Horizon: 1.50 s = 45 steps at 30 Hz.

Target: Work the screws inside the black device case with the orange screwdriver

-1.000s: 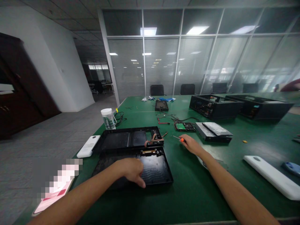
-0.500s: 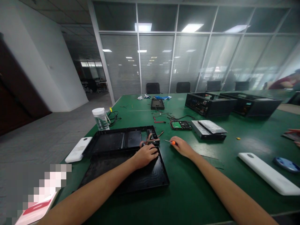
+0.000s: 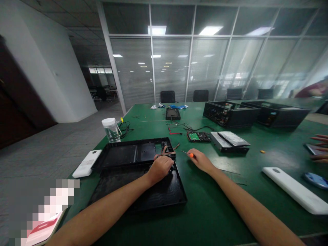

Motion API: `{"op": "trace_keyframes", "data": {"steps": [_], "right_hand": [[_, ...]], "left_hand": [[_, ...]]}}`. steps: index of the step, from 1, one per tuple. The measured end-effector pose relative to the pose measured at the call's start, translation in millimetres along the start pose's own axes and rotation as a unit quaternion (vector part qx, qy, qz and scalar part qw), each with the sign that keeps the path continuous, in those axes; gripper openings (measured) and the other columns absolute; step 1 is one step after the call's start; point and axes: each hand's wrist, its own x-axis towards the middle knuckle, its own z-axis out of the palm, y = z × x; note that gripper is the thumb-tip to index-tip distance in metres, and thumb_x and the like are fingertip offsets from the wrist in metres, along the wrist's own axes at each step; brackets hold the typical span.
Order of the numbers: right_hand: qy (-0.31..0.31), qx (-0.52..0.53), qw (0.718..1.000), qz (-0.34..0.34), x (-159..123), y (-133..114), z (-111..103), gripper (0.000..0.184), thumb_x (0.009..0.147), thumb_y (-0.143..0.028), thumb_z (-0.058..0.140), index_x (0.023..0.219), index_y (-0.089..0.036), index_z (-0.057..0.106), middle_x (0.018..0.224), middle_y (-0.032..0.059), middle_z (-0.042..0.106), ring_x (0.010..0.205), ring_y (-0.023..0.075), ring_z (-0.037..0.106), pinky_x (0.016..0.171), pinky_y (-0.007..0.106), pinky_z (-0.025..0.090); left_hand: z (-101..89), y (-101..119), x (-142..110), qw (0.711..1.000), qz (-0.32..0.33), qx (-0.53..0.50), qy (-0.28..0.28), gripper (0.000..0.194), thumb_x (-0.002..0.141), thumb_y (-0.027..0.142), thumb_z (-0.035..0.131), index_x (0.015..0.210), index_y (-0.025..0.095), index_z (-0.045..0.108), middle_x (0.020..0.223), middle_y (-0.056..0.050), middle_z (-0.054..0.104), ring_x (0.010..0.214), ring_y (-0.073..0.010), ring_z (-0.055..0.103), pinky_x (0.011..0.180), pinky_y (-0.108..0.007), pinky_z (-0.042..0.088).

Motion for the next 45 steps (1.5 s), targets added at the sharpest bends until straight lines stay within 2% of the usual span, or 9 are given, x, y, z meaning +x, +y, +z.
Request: {"op": "trace_keyframes", "data": {"steps": [11,15,20,23,27,30,32,37,45], "right_hand": [[0.034,-0.022,0.999,0.034,0.3,1.4,-1.3,0.02,0.085,-0.027,0.042,0.095,-0.021,0.057,0.097,0.0067,0.061,0.088,0.0188,0.058,0.078,0.032,0.045],[0.041,-0.024,0.994,0.094,1.8,-2.2,-5.1,0.02,0.085,-0.034,0.042,0.092,-0.022,0.056,0.084,0.0043,0.063,0.076,0.0184,0.058,0.071,0.032,0.045],[0.029,0.088,0.972,0.218,5.7,-0.2,-15.2,0.024,0.073,-0.033,0.052,0.092,-0.021,0.044,0.075,-0.0009,0.056,0.057,0.0125,0.052,0.052,0.025,0.043],[0.02,0.178,0.951,0.251,8.9,-2.4,-28.4,0.029,0.069,-0.032,0.053,0.093,-0.02,0.041,0.074,-0.0031,0.051,0.049,0.0093,0.048,0.044,0.022,0.039],[0.093,0.233,0.943,0.219,13.1,-14.9,-48.5,0.029,0.078,-0.045,0.047,0.089,-0.019,0.048,0.058,-0.0059,0.046,0.042,0.0089,0.042,0.041,0.022,0.034],[0.199,0.19,0.942,0.192,13.4,-30.1,-52.0,0.032,0.082,-0.049,0.042,0.073,-0.019,0.05,0.053,-0.005,0.043,0.044,0.0094,0.039,0.043,0.021,0.031],[0.235,0.135,0.948,0.166,12.2,-41.3,-46.8,0.032,0.082,-0.046,0.043,0.067,-0.019,0.05,0.053,-0.0044,0.043,0.048,0.0102,0.041,0.047,0.022,0.032],[0.206,0.056,0.969,0.126,9.3,-59.3,-28.2,0.024,0.081,-0.041,0.046,0.069,-0.02,0.051,0.052,-0.0046,0.044,0.049,0.0108,0.042,0.05,0.022,0.033],[0.18,0.008,0.977,0.118,7.6,-54.3,-25.4,0.023,0.081,-0.04,0.046,0.069,-0.021,0.051,0.051,-0.0043,0.045,0.048,0.0113,0.042,0.051,0.022,0.033]], "left_hand": [[11.2,-2.7,-0.3,0.998,-0.004,-0.059,-0.021,0.021,0.09,0.026,0.045,0.082,0.015,0.06,0.084,-0.005,0.061,0.084,-0.0162,0.054,0.08,-0.031,0.04],[6.4,-1.0,-0.2,0.997,0.007,-0.074,-0.021,0.016,0.088,0.023,0.047,0.084,0.014,0.06,0.088,-0.006,0.062,0.088,-0.0168,0.053,0.082,-0.031,0.039],[1.1,2.3,-1.0,0.997,0.015,-0.073,-0.022,0.016,0.086,0.016,0.044,0.08,0.015,0.059,0.094,-0.006,0.06,0.09,-0.0168,0.052,0.081,-0.032,0.038],[-1.1,3.0,-0.1,0.997,0.013,-0.076,-0.031,0.016,0.085,0.015,0.044,0.078,0.015,0.058,0.089,-0.006,0.06,0.086,-0.0164,0.052,0.079,-0.031,0.038],[-3.0,3.2,0.8,0.995,0.004,-0.098,-0.032,0.012,0.084,0.014,0.046,0.088,0.016,0.057,0.093,-0.005,0.06,0.089,-0.0165,0.052,0.082,-0.03,0.038],[-2.5,3.4,-0.1,0.994,-0.028,-0.105,-0.029,0.011,0.083,0.017,0.048,0.092,0.016,0.055,0.092,-0.005,0.059,0.088,-0.017,0.052,0.082,-0.03,0.039],[-1.6,3.4,-1.0,0.993,-0.054,-0.104,-0.029,0.009,0.082,0.019,0.049,0.089,0.016,0.054,0.089,-0.005,0.058,0.086,-0.0174,0.052,0.081,-0.03,0.039],[-1.7,3.6,-1.9,0.991,-0.069,-0.115,-0.027,0.009,0.082,0.02,0.051,0.09,0.016,0.052,0.091,-0.005,0.058,0.088,-0.0181,0.051,0.082,-0.031,0.04],[-2.6,3.8,-2.4,0.988,-0.081,-0.127,-0.028,0.01,0.082,0.021,0.052,0.09,0.017,0.052,0.089,-0.004,0.056,0.085,-0.0175,0.051,0.081,-0.03,0.04]]}}
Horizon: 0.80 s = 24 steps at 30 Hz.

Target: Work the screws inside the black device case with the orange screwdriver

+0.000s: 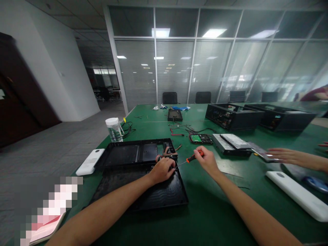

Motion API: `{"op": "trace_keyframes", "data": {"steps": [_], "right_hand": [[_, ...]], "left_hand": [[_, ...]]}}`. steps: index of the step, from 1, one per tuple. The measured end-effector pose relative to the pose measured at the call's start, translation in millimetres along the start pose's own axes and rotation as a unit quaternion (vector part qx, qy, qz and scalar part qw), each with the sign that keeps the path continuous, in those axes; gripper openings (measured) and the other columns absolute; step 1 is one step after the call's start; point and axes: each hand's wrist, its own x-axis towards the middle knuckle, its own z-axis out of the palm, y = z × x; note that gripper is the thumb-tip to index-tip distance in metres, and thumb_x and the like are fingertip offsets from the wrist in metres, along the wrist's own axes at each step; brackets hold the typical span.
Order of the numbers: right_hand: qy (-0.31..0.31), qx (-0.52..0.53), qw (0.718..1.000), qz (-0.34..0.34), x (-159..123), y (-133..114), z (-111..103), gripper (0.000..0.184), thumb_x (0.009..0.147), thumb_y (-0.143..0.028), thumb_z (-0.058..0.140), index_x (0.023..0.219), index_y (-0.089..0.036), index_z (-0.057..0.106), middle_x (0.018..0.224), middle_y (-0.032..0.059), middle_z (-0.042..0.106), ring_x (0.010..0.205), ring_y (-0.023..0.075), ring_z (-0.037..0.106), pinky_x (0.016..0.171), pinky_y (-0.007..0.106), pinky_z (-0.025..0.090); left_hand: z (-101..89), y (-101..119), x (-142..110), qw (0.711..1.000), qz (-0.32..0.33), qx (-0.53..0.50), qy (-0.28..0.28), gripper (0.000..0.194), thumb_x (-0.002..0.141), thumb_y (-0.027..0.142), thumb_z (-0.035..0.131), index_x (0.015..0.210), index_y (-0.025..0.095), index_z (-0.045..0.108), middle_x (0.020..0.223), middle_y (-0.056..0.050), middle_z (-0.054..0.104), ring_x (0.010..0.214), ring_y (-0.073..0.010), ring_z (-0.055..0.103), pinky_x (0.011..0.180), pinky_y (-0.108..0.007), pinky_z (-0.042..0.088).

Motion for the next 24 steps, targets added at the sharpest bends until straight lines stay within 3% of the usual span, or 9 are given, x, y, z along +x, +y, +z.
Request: {"op": "trace_keyframes", "data": {"steps": [11,24], "right_hand": [[-0.002,-0.045,0.998,-0.035,-0.5,-10.0,-5.4,0.023,0.081,-0.04,0.045,0.07,-0.02,0.052,0.052,-0.0032,0.049,0.048,0.0113,0.045,0.052,0.022,0.033],[-0.026,-0.125,0.982,-0.141,0.6,-29.6,-12.9,0.025,0.084,-0.036,0.044,0.072,-0.018,0.057,0.059,0.0,0.058,0.055,0.0117,0.053,0.056,0.022,0.034]], "left_hand": [[1.5,-1.9,-0.1,1.0,0.012,-0.007,0.01,0.009,0.081,0.02,0.053,0.09,0.017,0.051,0.087,-0.004,0.056,0.083,-0.0167,0.051,0.079,-0.029,0.04],[3.5,-4.2,-0.4,1.0,0.01,-0.022,0.017,0.011,0.078,0.018,0.056,0.087,0.018,0.05,0.086,-0.003,0.056,0.082,-0.017,0.051,0.079,-0.029,0.039]]}}
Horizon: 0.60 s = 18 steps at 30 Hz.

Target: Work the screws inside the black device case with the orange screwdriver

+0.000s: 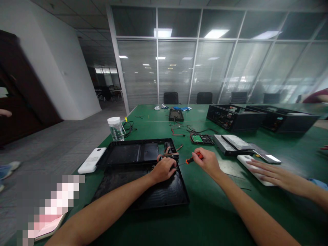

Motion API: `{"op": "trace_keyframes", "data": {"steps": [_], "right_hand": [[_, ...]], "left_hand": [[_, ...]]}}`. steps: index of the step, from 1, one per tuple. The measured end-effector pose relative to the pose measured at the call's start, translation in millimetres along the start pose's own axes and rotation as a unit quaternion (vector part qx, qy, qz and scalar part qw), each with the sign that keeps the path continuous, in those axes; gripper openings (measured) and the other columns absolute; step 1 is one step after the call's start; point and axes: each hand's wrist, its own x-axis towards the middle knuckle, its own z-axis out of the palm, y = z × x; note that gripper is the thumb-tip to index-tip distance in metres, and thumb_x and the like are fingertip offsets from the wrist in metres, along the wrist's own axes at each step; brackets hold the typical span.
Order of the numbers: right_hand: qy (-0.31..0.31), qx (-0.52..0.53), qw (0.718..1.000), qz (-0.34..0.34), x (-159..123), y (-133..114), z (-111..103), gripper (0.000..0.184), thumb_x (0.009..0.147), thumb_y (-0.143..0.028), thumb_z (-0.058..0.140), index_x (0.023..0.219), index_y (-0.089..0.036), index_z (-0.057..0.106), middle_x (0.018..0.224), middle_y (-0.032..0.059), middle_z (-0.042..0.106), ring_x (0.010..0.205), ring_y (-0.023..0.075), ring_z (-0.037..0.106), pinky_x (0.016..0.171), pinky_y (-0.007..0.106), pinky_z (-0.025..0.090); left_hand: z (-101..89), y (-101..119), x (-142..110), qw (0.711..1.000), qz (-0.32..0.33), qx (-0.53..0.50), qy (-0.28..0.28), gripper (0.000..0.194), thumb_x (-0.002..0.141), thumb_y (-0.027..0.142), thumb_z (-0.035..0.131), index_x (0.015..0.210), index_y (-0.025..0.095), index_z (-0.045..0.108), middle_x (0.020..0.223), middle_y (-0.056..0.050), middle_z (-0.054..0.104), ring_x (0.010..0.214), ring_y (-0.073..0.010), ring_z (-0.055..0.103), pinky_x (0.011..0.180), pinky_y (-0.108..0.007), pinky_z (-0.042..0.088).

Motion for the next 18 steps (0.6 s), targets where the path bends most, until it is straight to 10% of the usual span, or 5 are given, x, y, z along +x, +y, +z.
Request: {"op": "trace_keyframes", "data": {"steps": [18], "right_hand": [[-0.2,-0.114,0.967,-0.106,39.5,-29.6,-31.5,0.037,0.089,-0.044,0.034,0.085,-0.016,0.058,0.068,0.0051,0.063,0.062,0.0151,0.057,0.057,0.024,0.03]], "left_hand": [[-2.4,2.1,0.5,1.0,0.009,-0.005,-0.004,0.012,0.077,0.016,0.055,0.088,0.018,0.05,0.085,-0.003,0.056,0.082,-0.0175,0.052,0.078,-0.029,0.039]]}}
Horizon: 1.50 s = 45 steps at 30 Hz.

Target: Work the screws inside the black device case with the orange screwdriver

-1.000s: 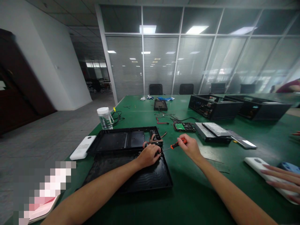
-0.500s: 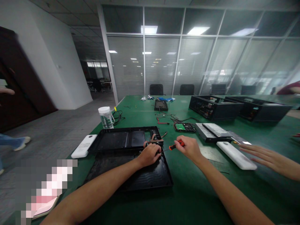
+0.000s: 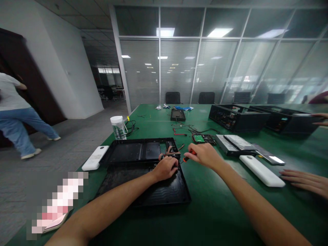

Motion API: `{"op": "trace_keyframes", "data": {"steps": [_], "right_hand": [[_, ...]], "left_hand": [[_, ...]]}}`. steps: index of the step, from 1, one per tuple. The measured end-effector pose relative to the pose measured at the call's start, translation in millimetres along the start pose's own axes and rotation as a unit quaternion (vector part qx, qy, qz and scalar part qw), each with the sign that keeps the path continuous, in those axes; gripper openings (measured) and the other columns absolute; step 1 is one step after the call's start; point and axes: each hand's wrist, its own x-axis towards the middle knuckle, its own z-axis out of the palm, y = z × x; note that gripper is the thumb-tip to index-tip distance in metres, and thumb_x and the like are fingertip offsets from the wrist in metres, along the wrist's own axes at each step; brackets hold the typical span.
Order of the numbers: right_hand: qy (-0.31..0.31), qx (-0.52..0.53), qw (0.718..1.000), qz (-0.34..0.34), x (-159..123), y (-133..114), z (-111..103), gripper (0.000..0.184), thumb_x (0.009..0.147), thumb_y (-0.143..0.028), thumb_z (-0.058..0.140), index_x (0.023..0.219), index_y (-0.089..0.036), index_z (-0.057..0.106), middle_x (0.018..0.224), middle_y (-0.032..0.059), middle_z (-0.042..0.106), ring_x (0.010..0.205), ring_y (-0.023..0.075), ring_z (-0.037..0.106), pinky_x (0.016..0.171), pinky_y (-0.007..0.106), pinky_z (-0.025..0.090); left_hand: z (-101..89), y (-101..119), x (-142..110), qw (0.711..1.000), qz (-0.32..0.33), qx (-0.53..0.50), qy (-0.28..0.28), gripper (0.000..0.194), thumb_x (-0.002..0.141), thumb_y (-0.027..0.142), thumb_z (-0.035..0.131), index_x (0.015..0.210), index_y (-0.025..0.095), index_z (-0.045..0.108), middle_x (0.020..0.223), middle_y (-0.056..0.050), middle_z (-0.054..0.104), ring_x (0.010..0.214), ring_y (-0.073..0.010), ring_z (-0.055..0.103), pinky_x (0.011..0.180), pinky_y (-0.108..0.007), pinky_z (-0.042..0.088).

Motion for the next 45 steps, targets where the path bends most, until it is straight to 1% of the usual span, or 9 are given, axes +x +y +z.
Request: {"op": "trace_keyframes", "data": {"steps": [5,11,13,20,23,27,32,42,45], "right_hand": [[-0.107,-0.032,0.994,0.018,29.1,-26.5,-31.7,0.032,0.089,-0.036,0.032,0.095,-0.019,0.058,0.079,0.0072,0.067,0.072,0.0194,0.061,0.06,0.025,0.033],[-0.132,-0.062,0.975,0.165,48.4,-35.8,-27.7,0.051,0.09,-0.045,0.022,0.088,-0.015,0.064,0.09,0.0158,0.066,0.086,0.0284,0.062,0.07,0.034,0.04],[-0.133,-0.049,0.972,0.187,49.3,-34.1,-26.4,0.047,0.089,-0.041,0.024,0.097,-0.014,0.061,0.092,0.0159,0.066,0.086,0.0287,0.062,0.071,0.036,0.041],[-0.161,-0.028,0.969,0.185,45.1,-31.2,-30.9,0.051,0.089,-0.049,0.023,0.097,-0.015,0.059,0.097,0.0169,0.064,0.091,0.0295,0.06,0.074,0.037,0.04],[-0.181,0.019,0.971,0.158,42.6,-31.2,-31.0,0.042,0.089,-0.045,0.028,0.106,-0.016,0.054,0.097,0.0149,0.065,0.085,0.026,0.062,0.07,0.034,0.04],[-0.162,-0.012,0.972,0.167,40.6,-31.2,-29.9,0.051,0.089,-0.051,0.024,0.093,-0.015,0.06,0.095,0.0173,0.065,0.088,0.0293,0.061,0.071,0.036,0.04],[-0.164,0.01,0.977,0.134,41.6,-29.4,-29.4,0.045,0.087,-0.05,0.031,0.102,-0.017,0.058,0.093,0.0129,0.066,0.084,0.0256,0.062,0.068,0.033,0.042],[-0.178,-0.006,0.969,0.172,41.0,-32.9,-34.9,0.059,0.089,-0.055,0.019,0.092,-0.014,0.061,0.096,0.0176,0.065,0.09,0.0287,0.061,0.072,0.035,0.04],[-0.185,0.018,0.969,0.161,41.0,-35.7,-36.0,0.055,0.09,-0.052,0.019,0.103,-0.015,0.056,0.096,0.0163,0.065,0.086,0.0274,0.062,0.07,0.035,0.041]], "left_hand": [[2.5,-1.1,-0.1,1.0,-0.004,0.002,0.007,0.014,0.075,0.016,0.057,0.086,0.018,0.049,0.084,-0.003,0.056,0.081,-0.0179,0.051,0.077,-0.029,0.04],[3.1,-2.0,-0.7,1.0,-0.003,-0.003,0.011,0.013,0.076,0.016,0.056,0.087,0.017,0.049,0.086,-0.004,0.057,0.083,-0.0177,0.052,0.08,-0.03,0.04],[3.0,-2.1,-0.8,1.0,-0.004,0.0,0.011,0.013,0.076,0.017,0.056,0.087,0.017,0.049,0.086,-0.004,0.057,0.083,-0.0178,0.052,0.08,-0.03,0.04],[1.8,-0.2,0.1,1.0,-0.005,0.002,0.012,0.013,0.077,0.018,0.055,0.088,0.017,0.049,0.087,-0.004,0.057,0.082,-0.0182,0.052,0.079,-0.03,0.04],[1.9,0.2,0.2,1.0,-0.012,-0.001,0.006,0.012,0.077,0.018,0.055,0.087,0.018,0.049,0.085,-0.004,0.057,0.082,-0.0181,0.052,0.079,-0.031,0.04],[2.7,0.4,-0.3,1.0,-0.02,0.001,0.011,0.013,0.077,0.017,0.055,0.088,0.018,0.049,0.085,-0.004,0.057,0.081,-0.0184,0.052,0.079,-0.031,0.04],[3.8,0.3,-0.8,1.0,-0.019,0.009,0.01,0.012,0.076,0.017,0.056,0.086,0.018,0.049,0.085,-0.003,0.057,0.083,-0.0183,0.052,0.079,-0.031,0.04],[5.0,-2.0,-0.4,1.0,-0.007,0.008,0.011,0.013,0.077,0.018,0.055,0.088,0.017,0.048,0.085,-0.003,0.056,0.082,-0.0178,0.052,0.078,-0.03,0.039],[4.5,-1.8,0.2,1.0,-0.013,0.004,0.009,0.013,0.076,0.018,0.055,0.087,0.018,0.049,0.084,-0.003,0.056,0.081,-0.0179,0.052,0.078,-0.03,0.039]]}}
